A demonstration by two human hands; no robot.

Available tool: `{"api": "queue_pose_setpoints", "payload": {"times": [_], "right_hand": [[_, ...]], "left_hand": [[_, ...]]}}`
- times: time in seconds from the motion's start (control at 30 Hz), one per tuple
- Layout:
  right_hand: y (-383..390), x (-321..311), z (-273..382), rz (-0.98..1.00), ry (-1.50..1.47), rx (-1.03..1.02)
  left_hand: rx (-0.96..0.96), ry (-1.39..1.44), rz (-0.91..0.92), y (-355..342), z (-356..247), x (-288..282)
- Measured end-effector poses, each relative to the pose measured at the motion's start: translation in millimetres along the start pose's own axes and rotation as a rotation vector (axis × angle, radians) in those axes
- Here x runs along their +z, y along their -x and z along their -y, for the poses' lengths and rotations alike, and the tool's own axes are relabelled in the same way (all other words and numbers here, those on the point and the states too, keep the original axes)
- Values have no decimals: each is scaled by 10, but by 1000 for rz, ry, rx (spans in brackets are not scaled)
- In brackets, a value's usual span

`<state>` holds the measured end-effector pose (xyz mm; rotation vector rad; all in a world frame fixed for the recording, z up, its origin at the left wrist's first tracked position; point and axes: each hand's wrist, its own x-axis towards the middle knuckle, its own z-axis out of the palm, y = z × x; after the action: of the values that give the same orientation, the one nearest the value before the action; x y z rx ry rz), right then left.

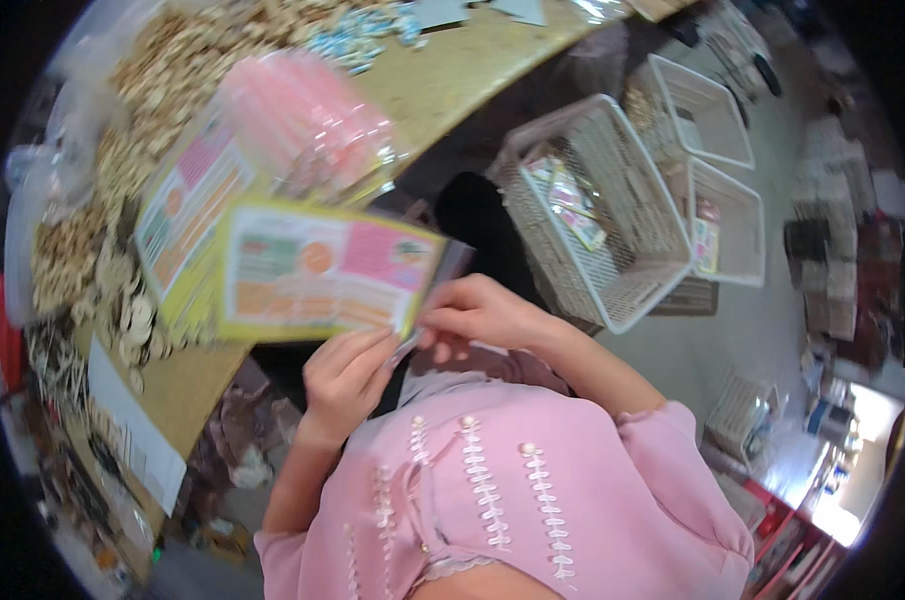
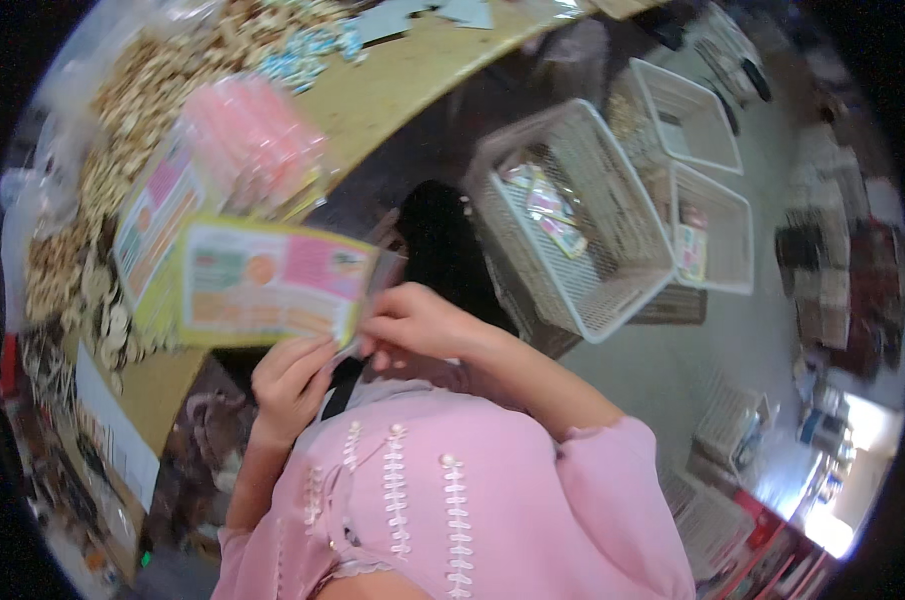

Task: The person repeatedly picks small wooden pieces and pink sticks from a table and places them into small clear plastic bags. The person seals each bag and sets it aside in a basket. The process is repeated continuously throughout the clip.

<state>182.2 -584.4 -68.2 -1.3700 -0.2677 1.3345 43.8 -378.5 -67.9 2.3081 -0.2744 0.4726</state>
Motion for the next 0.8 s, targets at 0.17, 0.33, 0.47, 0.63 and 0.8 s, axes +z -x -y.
{"api": "queue_pose_setpoints", "payload": {"times": [0.17, 0.33, 0.47, 0.63, 0.8], "right_hand": [[-4, -63, -367, -185, -10, 33], [-128, 36, -375, -257, -33, -87], [-223, 149, -374, -349, 33, -220], [-179, 89, -462, -301, 166, -136], [-5, 93, -295, -413, 716, -476]], "left_hand": [[-226, 149, 109, 99, 199, 234], [-566, 460, 175, -173, -84, 300], [-544, 287, 156, -103, 68, 439], [-742, 440, -186, -76, 367, 534], [-649, 401, -104, -162, 367, 447]]}}
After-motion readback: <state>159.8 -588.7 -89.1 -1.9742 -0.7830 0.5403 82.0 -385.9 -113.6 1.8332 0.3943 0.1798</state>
